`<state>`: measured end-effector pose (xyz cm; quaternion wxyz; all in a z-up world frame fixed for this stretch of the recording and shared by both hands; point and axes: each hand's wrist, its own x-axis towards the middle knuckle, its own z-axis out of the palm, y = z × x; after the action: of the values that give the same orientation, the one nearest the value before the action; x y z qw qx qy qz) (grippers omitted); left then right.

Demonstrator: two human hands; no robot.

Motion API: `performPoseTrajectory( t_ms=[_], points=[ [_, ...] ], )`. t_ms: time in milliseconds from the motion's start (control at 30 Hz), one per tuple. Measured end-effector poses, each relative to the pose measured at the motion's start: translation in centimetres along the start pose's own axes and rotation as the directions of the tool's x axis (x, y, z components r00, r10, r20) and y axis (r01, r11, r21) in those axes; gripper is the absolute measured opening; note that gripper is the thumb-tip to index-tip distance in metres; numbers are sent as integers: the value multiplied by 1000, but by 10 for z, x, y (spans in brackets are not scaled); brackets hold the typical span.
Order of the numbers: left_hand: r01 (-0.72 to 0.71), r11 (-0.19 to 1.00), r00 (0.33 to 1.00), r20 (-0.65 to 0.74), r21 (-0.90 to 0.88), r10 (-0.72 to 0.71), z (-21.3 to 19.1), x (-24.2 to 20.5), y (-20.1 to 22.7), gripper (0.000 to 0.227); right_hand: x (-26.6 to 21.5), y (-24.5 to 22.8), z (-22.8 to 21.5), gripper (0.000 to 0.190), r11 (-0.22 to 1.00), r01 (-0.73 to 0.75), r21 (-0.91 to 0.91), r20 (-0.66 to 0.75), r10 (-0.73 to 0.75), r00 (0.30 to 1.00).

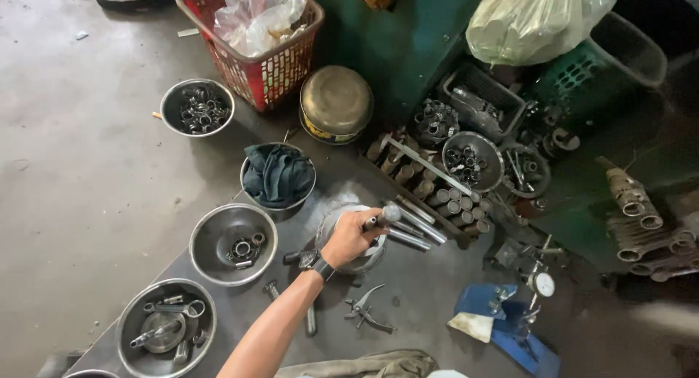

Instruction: The person assembles a mechanical component by inserting a metal rod into a cylindrical housing and securing it with a hammer. They then attach additional circular metal parts to the rod and rotate the assembly to check the fit.

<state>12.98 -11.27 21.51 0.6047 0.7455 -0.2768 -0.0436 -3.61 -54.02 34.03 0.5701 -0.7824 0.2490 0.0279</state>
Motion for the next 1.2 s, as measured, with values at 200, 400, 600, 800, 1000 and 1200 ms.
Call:
performPoseTrajectory(
  t_ms=[200,400,600,800,1000,1200],
  points=[
    [93,992,995,27,-86,-91,-3,-4,2,22,-8,8,103,36,995,-18,-94,110,28,994],
    [-19,996,999,-35,-85,16,8,-11,-4,28,-30,-22,183,38,988,26,-155,215,8,977],
    [-60,997,997,-44,-47,58,1,-9,-9,32,-83,-10,168,29,993,-39,-116,131,55,990],
    [3,997,999,-37,-76,-6,3,-12,-6,25,-82,65,197,22,997,-79,22,-3,79,997],
    [-44,989,995,-100,-142,30,-13,5,53,26,-29,205,231,29,883,-106,-456,-90,73,993],
    [11,989,989,-143,-149,-33,-66,-28,124,30,-1,249,267,35,776,247,-580,-71,-350,934]
  ],
)
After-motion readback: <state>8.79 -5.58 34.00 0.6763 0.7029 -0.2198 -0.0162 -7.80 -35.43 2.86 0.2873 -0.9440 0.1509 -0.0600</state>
